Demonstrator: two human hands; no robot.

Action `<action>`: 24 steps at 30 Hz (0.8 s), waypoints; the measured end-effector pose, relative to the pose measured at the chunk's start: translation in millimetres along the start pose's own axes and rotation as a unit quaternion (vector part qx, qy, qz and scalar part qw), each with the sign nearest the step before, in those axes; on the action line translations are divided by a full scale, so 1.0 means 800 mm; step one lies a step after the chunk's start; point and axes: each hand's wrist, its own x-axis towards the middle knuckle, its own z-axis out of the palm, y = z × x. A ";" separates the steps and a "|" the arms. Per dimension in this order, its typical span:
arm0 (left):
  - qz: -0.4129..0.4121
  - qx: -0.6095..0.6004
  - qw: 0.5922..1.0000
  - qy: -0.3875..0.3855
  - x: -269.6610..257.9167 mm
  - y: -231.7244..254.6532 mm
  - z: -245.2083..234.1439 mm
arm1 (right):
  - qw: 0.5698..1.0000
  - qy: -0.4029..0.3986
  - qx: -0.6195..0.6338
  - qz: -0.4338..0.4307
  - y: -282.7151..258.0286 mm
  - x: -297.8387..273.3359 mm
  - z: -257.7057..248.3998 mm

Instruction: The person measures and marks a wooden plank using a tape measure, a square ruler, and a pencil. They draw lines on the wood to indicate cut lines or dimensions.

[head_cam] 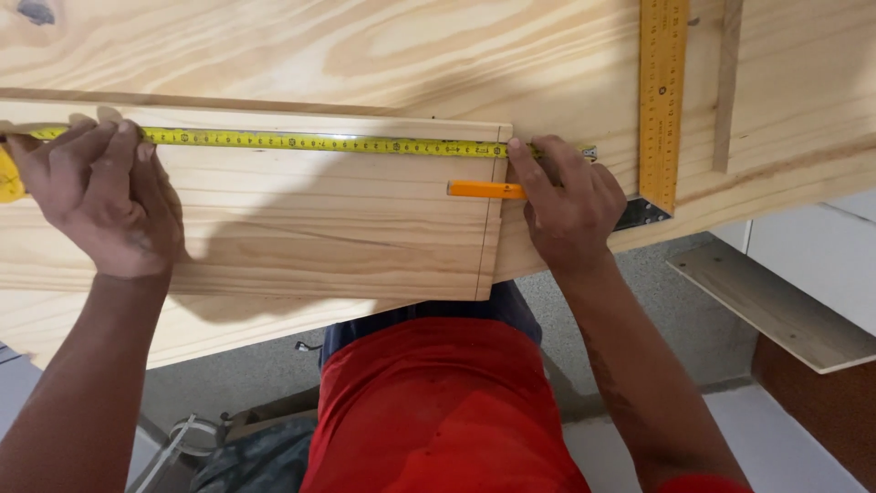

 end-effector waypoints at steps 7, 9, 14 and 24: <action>0.036 -0.014 0.999 0.012 0.030 0.020 -0.004 | 1.000 0.006 0.011 0.005 -0.002 0.002 -0.001; 0.046 -0.016 0.999 0.020 0.031 0.021 -0.005 | 1.000 0.005 0.013 0.003 -0.002 0.002 -0.001; 0.053 0.001 0.998 0.029 0.025 0.015 -0.001 | 1.000 0.011 0.011 -0.001 -0.002 0.004 0.000; -0.013 0.062 0.997 0.050 0.000 -0.006 0.013 | 0.999 0.009 0.015 -0.026 0.003 -0.001 0.002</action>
